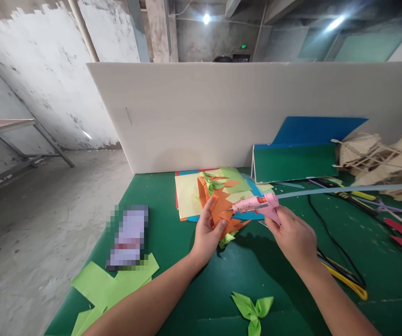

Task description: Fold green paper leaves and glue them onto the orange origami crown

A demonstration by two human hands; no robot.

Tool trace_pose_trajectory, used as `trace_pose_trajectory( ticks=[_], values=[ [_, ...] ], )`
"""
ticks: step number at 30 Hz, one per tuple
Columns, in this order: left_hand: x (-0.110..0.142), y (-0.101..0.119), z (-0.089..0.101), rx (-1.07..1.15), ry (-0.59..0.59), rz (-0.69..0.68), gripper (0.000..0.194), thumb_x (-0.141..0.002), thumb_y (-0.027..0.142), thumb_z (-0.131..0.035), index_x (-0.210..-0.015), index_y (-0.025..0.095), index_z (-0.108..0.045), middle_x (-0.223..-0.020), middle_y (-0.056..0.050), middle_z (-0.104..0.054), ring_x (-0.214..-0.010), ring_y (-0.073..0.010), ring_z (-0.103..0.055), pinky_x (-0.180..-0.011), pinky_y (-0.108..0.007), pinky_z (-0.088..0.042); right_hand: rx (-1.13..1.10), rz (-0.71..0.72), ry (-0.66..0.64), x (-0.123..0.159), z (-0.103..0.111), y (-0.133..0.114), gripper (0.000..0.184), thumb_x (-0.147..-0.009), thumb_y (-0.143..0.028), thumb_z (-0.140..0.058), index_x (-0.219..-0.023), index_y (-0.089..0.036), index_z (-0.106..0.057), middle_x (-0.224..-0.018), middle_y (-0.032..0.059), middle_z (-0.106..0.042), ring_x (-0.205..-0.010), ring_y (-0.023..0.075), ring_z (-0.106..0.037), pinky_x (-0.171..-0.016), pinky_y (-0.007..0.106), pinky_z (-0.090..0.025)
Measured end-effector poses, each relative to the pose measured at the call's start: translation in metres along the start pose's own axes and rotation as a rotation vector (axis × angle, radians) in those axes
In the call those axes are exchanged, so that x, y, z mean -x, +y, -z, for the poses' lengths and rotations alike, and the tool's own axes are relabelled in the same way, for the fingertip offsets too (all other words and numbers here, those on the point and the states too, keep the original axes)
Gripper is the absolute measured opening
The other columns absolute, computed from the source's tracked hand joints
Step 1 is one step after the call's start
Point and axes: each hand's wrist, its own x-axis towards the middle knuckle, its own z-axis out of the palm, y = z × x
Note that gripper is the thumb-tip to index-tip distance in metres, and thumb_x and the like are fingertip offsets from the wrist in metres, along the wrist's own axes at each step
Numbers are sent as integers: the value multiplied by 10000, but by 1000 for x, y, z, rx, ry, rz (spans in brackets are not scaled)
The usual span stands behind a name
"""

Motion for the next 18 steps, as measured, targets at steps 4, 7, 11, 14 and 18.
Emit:
trace_pose_trajectory(
  ticks=[4,7,11,14,18],
  values=[
    [0,2,-1,-14,4,-2,723,-802,249,-701,-1435,319,-358,-1494,-61,-435,-1262,-230,-525,-1035,-344,-464,7,-94,-25,1,-3,6,342,-898,-475,-487,-933,-164,-625,-726,54,-652,-576,149,-562,-485,251,-275],
    [0,3,-1,-18,10,-5,740,-796,259,-712,-1441,309,-352,-1502,-70,-421,-1272,-241,-517,-1029,-333,-466,-57,-220,-89,0,-1,10,512,-826,-655,-488,-898,-161,-604,-629,42,-592,-519,158,-511,-454,250,-240],
    [0,2,0,-19,10,-10,731,-798,254,-713,-1437,304,-362,-1516,-73,-398,-1283,-248,-505,-1028,-322,-464,-221,-381,-203,-5,4,19,467,-849,-655,-439,-868,-203,-556,-618,25,-580,-510,167,-509,-439,247,-267],
    [0,0,1,-33,19,-11,709,-800,243,-710,-1425,313,-381,-1528,-61,-379,-1298,-245,-486,-1037,-324,-456,-320,-547,-230,-5,2,32,416,-883,-598,-401,-949,-214,-548,-668,37,-621,-533,186,-548,-452,262,-317],
    [0,-1,3,-37,16,-11,680,-808,238,-699,-1412,323,-399,-1532,-53,-372,-1300,-246,-482,-1034,-333,-459,-383,-711,-224,3,-12,62,444,-890,-586,-361,-1031,-205,-541,-736,52,-668,-534,192,-594,-492,287,-400]
  ],
)
